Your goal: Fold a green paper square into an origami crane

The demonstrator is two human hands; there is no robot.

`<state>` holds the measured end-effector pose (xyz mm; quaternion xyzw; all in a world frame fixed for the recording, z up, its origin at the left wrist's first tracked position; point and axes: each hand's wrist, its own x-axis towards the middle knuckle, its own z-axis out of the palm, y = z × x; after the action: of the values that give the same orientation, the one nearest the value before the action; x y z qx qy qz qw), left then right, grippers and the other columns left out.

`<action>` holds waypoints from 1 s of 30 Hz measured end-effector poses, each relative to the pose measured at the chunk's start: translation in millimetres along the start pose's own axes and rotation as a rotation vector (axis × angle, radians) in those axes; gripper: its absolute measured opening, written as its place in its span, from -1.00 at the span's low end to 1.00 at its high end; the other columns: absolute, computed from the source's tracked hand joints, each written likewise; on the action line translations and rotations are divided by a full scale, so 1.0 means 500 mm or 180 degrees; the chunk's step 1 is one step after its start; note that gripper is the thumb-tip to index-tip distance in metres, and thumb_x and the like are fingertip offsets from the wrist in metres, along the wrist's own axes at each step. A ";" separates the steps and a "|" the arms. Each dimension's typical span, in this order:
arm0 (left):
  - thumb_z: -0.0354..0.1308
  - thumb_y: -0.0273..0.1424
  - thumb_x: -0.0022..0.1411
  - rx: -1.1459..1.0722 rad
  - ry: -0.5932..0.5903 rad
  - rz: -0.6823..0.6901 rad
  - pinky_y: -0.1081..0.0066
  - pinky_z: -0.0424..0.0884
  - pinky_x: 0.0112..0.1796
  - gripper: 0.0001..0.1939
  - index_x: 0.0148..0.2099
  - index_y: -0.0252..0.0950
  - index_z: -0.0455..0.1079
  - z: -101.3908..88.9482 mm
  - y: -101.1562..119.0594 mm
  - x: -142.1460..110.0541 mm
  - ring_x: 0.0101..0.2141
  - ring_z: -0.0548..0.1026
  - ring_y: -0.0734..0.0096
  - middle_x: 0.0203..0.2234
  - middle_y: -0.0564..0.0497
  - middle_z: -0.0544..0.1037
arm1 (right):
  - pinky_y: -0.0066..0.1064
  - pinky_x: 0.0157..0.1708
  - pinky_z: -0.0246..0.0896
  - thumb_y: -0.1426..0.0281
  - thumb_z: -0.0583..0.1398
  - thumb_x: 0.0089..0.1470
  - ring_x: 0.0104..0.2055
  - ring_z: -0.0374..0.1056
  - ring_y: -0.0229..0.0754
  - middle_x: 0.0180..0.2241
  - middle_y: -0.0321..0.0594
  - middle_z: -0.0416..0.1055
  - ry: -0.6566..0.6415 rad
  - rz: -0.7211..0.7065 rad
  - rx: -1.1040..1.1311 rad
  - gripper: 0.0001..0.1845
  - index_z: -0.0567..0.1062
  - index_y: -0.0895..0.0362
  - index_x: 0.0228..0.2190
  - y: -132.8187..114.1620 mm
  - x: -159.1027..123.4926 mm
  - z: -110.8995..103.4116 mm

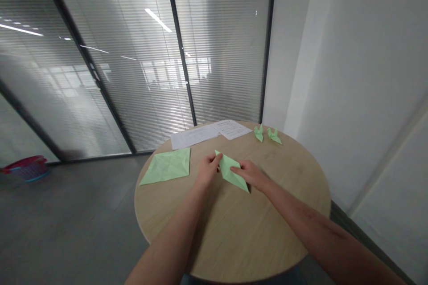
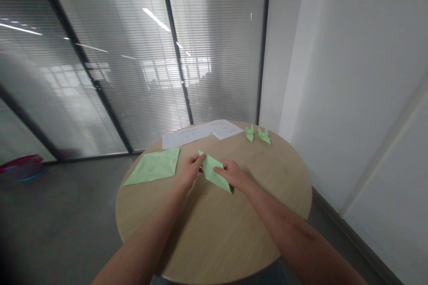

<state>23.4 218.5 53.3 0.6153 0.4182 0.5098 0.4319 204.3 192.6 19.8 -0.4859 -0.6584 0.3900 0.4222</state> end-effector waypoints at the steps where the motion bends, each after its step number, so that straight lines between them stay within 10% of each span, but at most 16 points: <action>1: 0.21 -0.02 0.06 -0.0030 0.0069 0.0014 0.46 0.26 -0.53 -0.57 -0.45 -0.35 0.45 -0.001 0.000 0.000 -0.56 0.33 0.47 -0.61 0.06 0.39 | -0.45 -0.50 0.11 0.12 0.19 0.02 -0.49 0.30 -0.21 -0.49 -0.20 0.47 -0.0030 -0.0013 -0.0023 -0.61 0.58 0.22 -0.39 -0.003 -0.002 -0.001; 12: 0.13 -0.04 0.14 -0.0151 0.0532 -0.0077 0.51 0.25 -0.57 -0.56 -0.28 -0.36 0.51 -0.017 0.003 0.006 -0.54 0.34 0.48 -0.50 -0.01 0.43 | -0.45 -0.55 0.00 0.14 0.18 0.01 -0.53 0.23 -0.24 -0.57 -0.26 0.38 0.0468 -0.0060 -0.0459 -0.66 0.49 0.16 -0.55 0.001 0.005 -0.009; 20: 0.19 -0.03 0.06 0.0688 -0.0718 -0.0306 0.48 0.27 -0.58 -0.58 -0.40 -0.34 0.46 0.012 -0.024 -0.001 -0.58 0.36 0.47 -0.57 0.03 0.42 | -0.45 -0.50 0.11 0.07 0.18 0.03 -0.46 0.31 -0.19 -0.49 -0.22 0.46 0.0981 -0.0004 -0.0056 -0.62 0.51 0.14 -0.49 0.023 0.017 -0.015; 30: 0.22 -0.04 0.04 0.0699 -0.0465 -0.0341 0.47 0.25 -0.59 -0.59 -0.50 -0.32 0.38 0.006 -0.036 0.010 -0.65 0.31 0.52 -0.65 0.07 0.39 | -0.42 -0.46 0.17 0.08 0.23 -0.01 -0.44 0.37 -0.16 -0.43 -0.16 0.52 0.0688 0.0081 0.0208 -0.61 0.55 0.19 -0.43 0.024 0.016 -0.009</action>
<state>25.7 228.1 37.0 0.6711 0.4712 0.3910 0.4179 210.7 203.4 11.8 -0.5194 -0.5897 0.3619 0.5014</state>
